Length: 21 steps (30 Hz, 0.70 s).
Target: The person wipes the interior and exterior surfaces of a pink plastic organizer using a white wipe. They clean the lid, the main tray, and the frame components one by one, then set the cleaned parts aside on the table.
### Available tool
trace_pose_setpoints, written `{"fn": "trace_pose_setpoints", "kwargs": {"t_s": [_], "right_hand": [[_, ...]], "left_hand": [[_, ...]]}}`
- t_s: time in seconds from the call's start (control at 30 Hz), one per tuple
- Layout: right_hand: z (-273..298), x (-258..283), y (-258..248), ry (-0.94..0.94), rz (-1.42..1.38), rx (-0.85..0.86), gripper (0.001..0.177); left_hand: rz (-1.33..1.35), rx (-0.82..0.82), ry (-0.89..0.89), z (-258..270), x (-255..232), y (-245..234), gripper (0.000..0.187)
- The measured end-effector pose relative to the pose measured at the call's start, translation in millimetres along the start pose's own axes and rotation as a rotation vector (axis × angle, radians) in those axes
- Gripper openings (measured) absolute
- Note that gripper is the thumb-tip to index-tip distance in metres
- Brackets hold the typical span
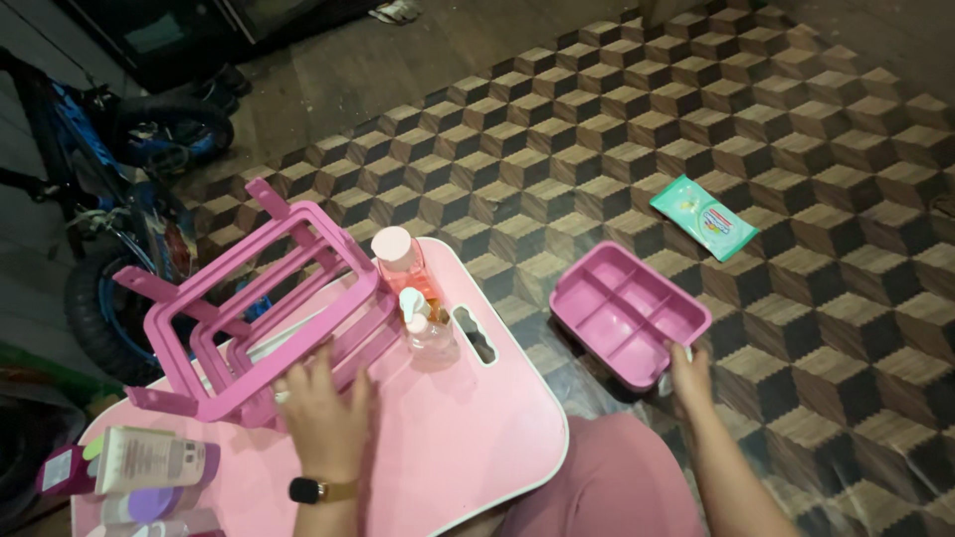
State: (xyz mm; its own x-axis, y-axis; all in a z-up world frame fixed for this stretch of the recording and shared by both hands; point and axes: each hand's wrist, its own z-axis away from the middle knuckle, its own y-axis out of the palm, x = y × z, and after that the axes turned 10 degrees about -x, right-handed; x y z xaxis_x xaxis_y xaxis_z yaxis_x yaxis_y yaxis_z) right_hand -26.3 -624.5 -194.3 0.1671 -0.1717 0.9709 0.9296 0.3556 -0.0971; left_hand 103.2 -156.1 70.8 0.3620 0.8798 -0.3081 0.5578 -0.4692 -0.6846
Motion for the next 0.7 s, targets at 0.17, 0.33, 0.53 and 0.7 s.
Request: {"fn": "trace_pose_setpoints", "kwargs": {"t_s": [0.17, 0.33, 0.53, 0.7], "right_hand": [[3, -12, 15, 0.125, -0.025, -0.015, 0.063], [3, -20, 19, 0.245, -0.016, -0.009, 0.068], [-2, -17, 22, -0.190, 0.354, -0.291, 0.109], [25, 52, 74, -0.684, 0.531, -0.027, 0.093]], "left_hand": [[0.451, 0.151, -0.207, 7, -37, 13, 0.062], [0.489, 0.325, -0.413, 5, -64, 35, 0.075], [0.520, 0.308, -0.442, 5, -68, 48, 0.076], [0.603, 0.254, -0.431, 4, -69, 57, 0.088]]}}
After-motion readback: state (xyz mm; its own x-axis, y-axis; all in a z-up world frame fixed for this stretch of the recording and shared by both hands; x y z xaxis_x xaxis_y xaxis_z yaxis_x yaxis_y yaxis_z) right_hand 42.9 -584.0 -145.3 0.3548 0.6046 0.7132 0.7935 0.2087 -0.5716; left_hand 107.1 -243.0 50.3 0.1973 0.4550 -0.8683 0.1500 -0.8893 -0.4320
